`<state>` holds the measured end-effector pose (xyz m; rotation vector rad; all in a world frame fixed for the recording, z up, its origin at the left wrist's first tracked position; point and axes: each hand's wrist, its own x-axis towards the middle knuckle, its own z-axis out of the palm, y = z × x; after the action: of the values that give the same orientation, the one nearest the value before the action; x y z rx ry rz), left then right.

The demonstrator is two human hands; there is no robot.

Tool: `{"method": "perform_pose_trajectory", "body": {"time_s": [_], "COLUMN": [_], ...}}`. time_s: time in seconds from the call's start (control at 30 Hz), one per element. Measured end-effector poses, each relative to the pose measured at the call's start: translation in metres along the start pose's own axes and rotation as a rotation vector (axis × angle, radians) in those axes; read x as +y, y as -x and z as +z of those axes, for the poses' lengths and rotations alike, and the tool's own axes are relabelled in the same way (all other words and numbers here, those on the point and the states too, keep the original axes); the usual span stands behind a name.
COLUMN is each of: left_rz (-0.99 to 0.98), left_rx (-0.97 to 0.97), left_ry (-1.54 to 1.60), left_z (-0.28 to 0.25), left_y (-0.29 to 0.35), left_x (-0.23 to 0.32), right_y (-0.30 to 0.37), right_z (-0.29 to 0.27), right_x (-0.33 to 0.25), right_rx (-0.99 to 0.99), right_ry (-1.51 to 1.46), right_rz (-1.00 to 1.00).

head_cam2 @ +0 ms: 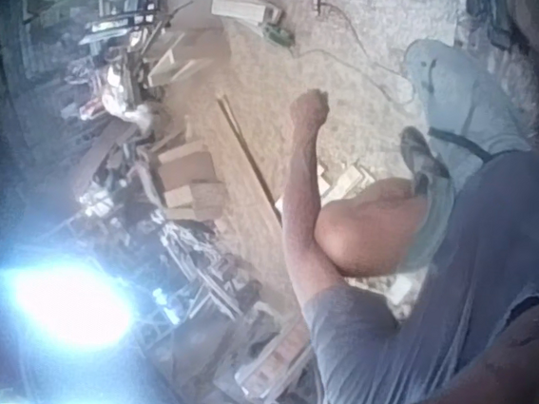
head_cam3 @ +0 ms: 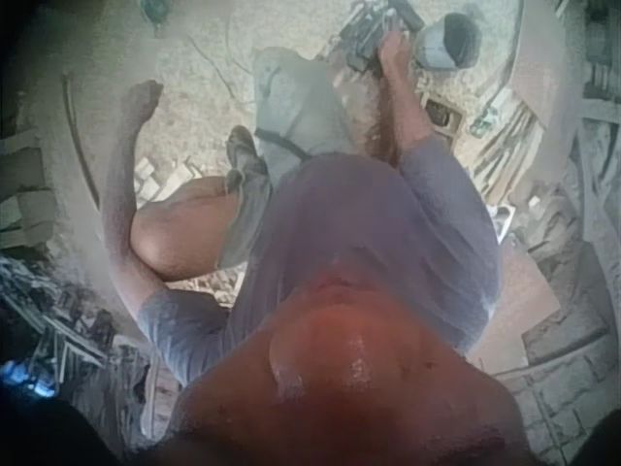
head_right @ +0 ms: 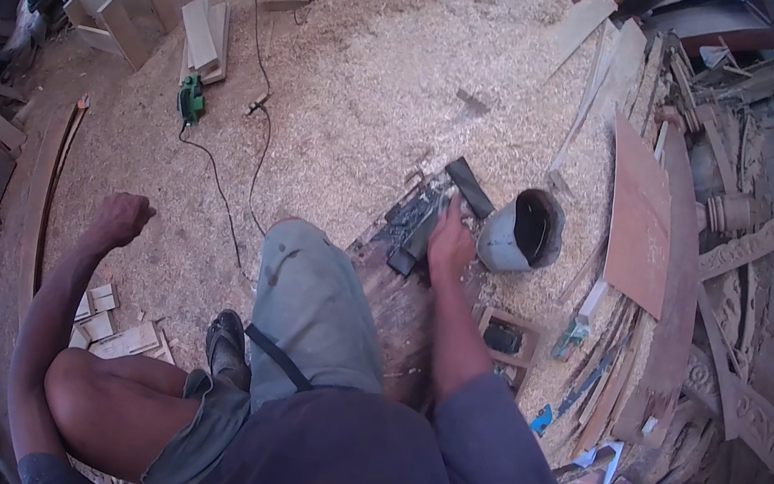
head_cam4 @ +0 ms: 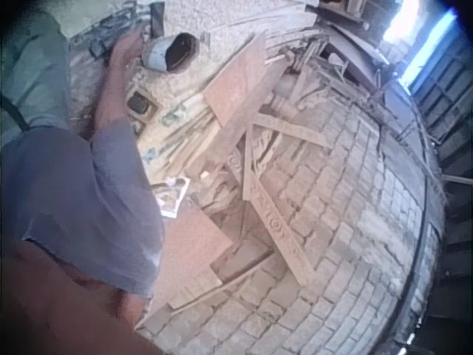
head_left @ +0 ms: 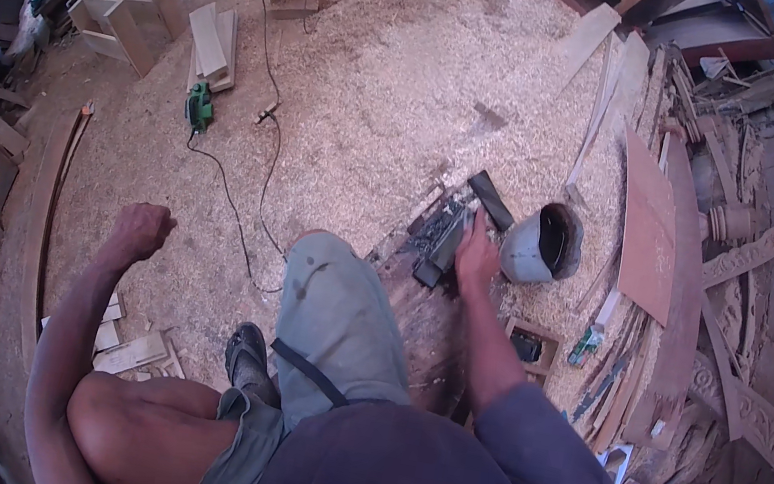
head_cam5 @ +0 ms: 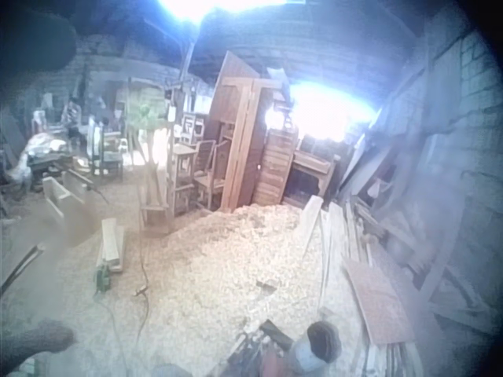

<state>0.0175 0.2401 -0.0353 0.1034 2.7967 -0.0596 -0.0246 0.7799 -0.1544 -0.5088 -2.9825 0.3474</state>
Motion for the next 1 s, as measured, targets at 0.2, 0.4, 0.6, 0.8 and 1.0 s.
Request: {"method": "perform_pose_trajectory", "body": {"time_s": [0.2, 0.4, 0.6, 0.8, 1.0], "left_rz": [0.114, 0.130, 0.021, 0.039, 0.077], "left_rx": [0.099, -0.014, -0.014, 0.055, 0.101], "left_ry": [0.091, 0.002, 0.004, 0.040, 0.094], "left_z": [0.020, 0.001, 0.000, 0.003, 0.000], "left_y": [0.000, 0.001, 0.002, -0.005, 0.007], "left_x": [-0.011, -0.004, -0.001, -0.007, 0.003], "right_y": [0.022, -0.012, 0.032, -0.013, 0.038], "right_z": [0.008, 0.002, -0.004, 0.011, 0.000], "right_x": [-0.009, 0.000, -0.015, 0.003, -0.010], "right_rx": [0.004, 0.088, -0.084, 0.159, -0.107], "right_ry": [-0.013, -0.002, -0.017, 0.001, 0.010], "right_rz": [0.032, 0.011, 0.057, -0.046, 0.031]}}
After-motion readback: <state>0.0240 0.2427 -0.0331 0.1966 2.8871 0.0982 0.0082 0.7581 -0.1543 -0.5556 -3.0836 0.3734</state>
